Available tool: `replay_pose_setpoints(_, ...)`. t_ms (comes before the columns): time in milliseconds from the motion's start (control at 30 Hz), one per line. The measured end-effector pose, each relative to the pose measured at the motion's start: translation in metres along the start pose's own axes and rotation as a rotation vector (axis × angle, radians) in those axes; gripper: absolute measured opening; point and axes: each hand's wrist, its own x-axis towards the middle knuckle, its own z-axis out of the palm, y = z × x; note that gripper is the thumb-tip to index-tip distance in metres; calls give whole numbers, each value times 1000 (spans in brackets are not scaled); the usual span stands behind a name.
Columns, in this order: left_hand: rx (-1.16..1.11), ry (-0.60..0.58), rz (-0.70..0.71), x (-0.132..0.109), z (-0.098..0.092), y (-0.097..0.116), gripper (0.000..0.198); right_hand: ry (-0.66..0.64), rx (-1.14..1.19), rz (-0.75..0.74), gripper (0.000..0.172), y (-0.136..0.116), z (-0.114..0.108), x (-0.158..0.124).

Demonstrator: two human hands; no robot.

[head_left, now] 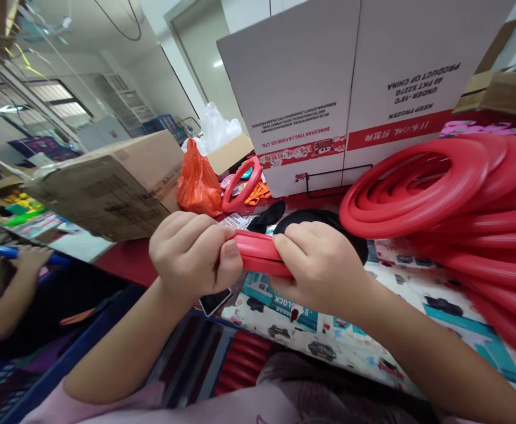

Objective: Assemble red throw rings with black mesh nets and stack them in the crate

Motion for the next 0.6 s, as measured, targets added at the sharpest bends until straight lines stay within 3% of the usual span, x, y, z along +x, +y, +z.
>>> replay_pose_setpoints(333,39,-115,36,20,-1,8,20,-33,-101,-34,14,0,-4,-1)
replay_pose_setpoints(600,127,-296,243,32,-9,10,25,-9,-92,-47,16,1,3,1)
